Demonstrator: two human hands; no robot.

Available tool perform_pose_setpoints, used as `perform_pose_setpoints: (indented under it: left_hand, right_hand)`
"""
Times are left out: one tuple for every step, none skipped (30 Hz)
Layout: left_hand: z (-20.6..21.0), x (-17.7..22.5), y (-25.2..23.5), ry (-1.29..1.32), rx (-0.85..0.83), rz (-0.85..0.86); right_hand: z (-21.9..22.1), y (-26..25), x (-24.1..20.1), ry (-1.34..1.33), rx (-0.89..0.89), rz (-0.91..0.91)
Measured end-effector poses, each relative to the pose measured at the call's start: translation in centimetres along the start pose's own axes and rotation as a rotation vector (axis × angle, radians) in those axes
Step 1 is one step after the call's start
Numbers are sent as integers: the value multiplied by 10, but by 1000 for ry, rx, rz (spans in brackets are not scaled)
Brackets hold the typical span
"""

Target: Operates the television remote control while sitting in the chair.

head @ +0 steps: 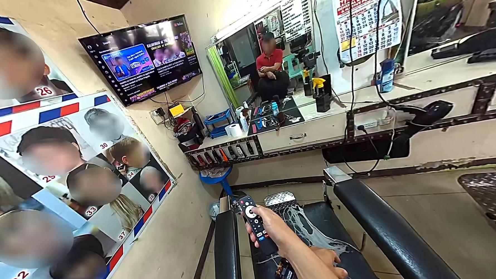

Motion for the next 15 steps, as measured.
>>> perform_pose_setpoints:
  left_hand:
    - [0, -1, -1, 1, 7, 7]
    - [1, -1, -1, 3, 7, 11]
    - [1, -1, -1, 3, 5, 15]
    - [1, 0, -1, -1, 5, 20]
    - [0, 0, -1, -3, 8, 23]
    - [0, -1, -1, -5, 10, 23]
    - [0, -1, -1, -7, 12, 23]
    - [0, -1, -1, -11, 12, 24]
    - [0, -1, -1, -10, 10, 24]
    - [1, 0, -1, -6, 3, 22]
    - [1, 0, 0, -4, -4, 16]
    - [1, 0, 0, -3, -4, 13]
    - [0, 2, 2, 2, 1, 10]
    - [-2, 5, 4, 6, 7, 5]
    - [-2, 6, 5, 10, 16, 3]
  right_hand:
    - [0, 0, 0, 1, 4, 0]
    - [0, 1, 0, 1, 9, 2]
    - [0, 1, -1, 2, 9, 2]
    - [0, 1, -1, 1, 7, 0]
    - [0, 1, -1, 3, 7, -1]
    - [0, 0, -1, 2, 6, -2]
    - [0, 0, -1, 1, 5, -2]
    - [0, 0, -1, 0, 6, -3]
    - [0, 0, -1, 0, 5, -4]
    - [0, 0, -2, 1, 0, -9]
    - [1, 1, -2, 2, -6, -14]
    - [1, 1, -2, 5, -9, -17]
    - [1, 1, -2, 8, -8, -22]
    - [1, 2, -2, 13, -6, -24]
    - [1, 2, -3, 13, -2, -22]
Point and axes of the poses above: each hand's wrist, its own y-axis away from the middle knuckle, its own z-axis out of the palm, x = y × z, the point moved 9 cm from there along -y, towards the middle knuckle, and after that the axes turned 7 degrees about z, right-handed, at the moved point
